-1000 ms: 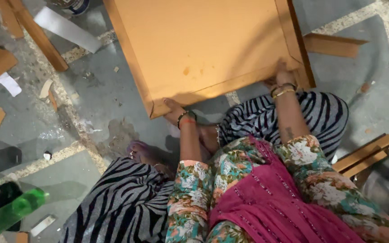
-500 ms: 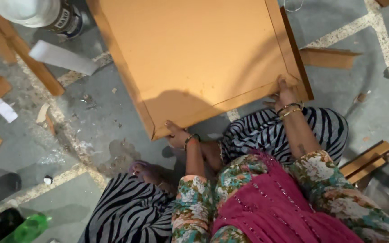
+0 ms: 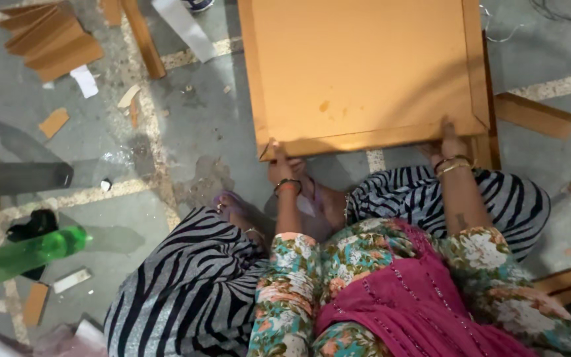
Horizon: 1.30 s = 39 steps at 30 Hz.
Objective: The person applies glue to a wooden strip using a white foam applicator and then attaches it to the edge of a larger wooden board. They press the strip firmly into place and smooth it down with their hands to ensure adhesion.
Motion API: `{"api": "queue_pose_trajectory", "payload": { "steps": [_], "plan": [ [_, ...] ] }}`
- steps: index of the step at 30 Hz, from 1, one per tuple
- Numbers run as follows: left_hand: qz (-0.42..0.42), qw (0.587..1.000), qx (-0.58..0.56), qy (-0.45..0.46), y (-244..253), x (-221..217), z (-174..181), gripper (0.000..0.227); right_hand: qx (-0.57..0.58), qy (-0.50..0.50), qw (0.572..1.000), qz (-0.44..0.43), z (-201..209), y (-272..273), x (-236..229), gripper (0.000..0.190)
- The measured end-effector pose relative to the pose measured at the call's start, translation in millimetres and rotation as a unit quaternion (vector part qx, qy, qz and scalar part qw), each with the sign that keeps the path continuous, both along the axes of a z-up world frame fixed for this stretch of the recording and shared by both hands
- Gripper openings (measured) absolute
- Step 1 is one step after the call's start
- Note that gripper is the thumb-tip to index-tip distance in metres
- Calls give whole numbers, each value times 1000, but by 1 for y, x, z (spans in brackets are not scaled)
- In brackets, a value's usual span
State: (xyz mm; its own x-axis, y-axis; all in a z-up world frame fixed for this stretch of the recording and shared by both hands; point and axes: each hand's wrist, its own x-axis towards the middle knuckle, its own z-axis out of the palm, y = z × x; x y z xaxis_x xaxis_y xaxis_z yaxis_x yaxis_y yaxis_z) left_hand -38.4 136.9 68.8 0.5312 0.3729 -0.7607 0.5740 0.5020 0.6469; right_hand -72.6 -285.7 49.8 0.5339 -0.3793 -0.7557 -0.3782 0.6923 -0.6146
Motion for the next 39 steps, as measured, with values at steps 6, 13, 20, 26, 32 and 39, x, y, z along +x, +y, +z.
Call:
{"api": "queue_pose_trajectory", "payload": {
  "steps": [6, 13, 20, 26, 32, 39],
  "plan": [
    [-178, 982, 8, 55, -11, 9, 9, 75, 98, -11, 982, 163, -7, 83, 10, 75],
    [-7, 998, -47, 47, -57, 20, -13, 65, 134, -27, 972, 193, -2, 117, 21, 80],
    [-29, 994, -74, 68, -59, 18, -28, 57, 120, 50, 958, 255, 15, 115, 14, 79],
    [-36, 992, -67, 101, -59, 24, -21, 63, 45, 98, 954, 279, 31, 124, 26, 98],
    [-67, 996, -56, 22, -55, 15, -10, 76, 103, 68, 958, 257, 4, 112, 17, 105],
    [-95, 994, 54, 16, -16, 6, -11, 79, 52, 33, 990, 123, -48, 34, 5, 106]
  ]
}}
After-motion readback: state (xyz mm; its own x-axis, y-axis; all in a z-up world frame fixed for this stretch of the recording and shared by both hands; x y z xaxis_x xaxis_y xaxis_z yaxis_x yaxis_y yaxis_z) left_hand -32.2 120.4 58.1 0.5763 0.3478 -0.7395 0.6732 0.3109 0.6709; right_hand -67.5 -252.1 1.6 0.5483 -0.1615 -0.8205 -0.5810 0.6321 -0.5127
